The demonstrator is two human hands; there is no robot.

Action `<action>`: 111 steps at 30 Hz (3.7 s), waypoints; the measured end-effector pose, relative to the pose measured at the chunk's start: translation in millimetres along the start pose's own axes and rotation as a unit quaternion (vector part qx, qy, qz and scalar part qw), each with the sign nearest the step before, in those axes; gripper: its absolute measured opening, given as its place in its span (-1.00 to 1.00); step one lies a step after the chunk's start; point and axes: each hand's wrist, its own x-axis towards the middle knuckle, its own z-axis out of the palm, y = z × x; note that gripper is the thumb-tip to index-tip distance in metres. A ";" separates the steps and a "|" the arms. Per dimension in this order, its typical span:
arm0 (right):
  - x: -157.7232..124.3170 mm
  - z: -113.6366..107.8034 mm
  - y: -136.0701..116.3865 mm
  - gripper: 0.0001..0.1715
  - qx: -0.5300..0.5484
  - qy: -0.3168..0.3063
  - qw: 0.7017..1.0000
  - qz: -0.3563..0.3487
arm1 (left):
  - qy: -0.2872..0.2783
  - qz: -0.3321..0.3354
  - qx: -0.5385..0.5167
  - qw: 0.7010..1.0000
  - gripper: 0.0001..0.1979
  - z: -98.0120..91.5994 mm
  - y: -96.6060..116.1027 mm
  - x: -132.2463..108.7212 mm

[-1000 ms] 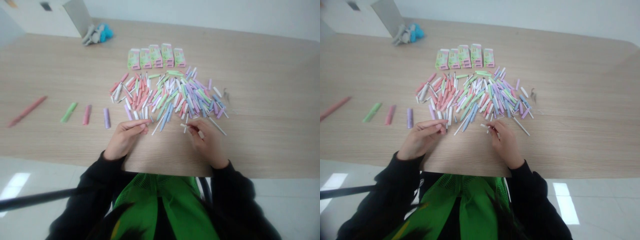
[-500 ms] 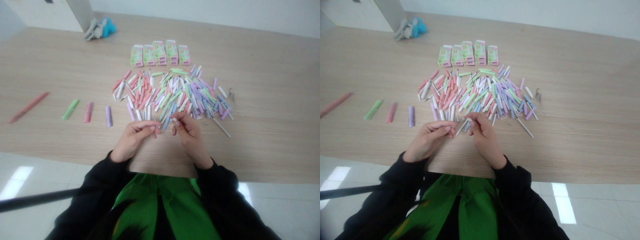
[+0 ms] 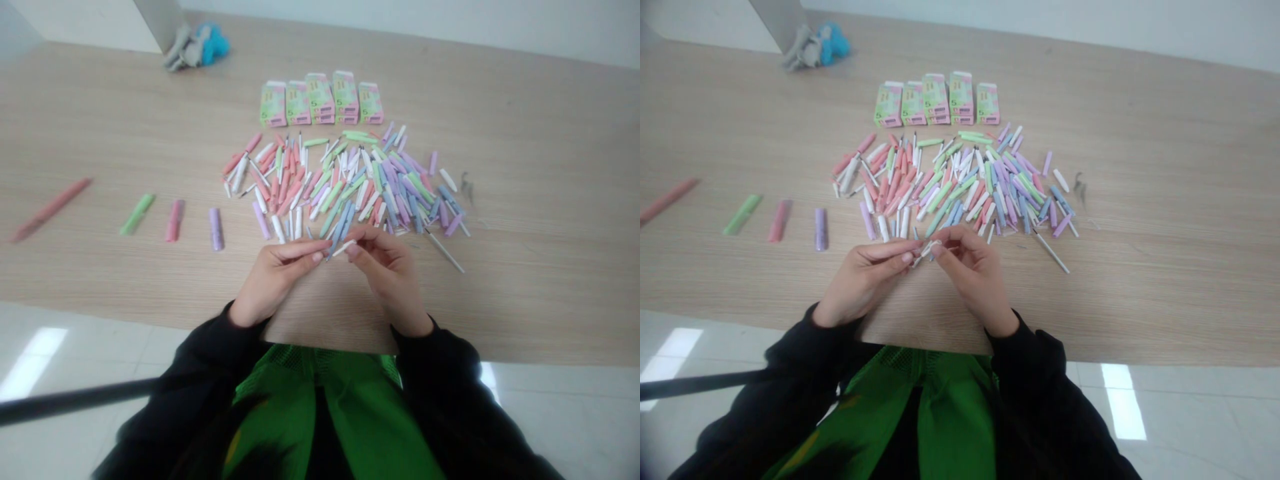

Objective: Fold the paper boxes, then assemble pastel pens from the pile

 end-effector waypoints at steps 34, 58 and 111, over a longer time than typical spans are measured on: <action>-3.0 -2.2 6.7 -0.88 -0.076 -0.009 0.997 0.000 | -0.058 0.050 0.204 0.976 -0.66 2.9 14.4 -3.3; -2.7 -6.8 6.4 -0.61 0.002 -0.049 0.989 0.137 | -0.036 0.302 0.370 0.878 -0.85 0.6 5.4 -0.1; -4.8 -23.2 6.7 -0.84 -0.068 0.086 0.994 0.010 | 0.188 0.076 0.396 0.896 -0.79 -7.2 29.0 69.3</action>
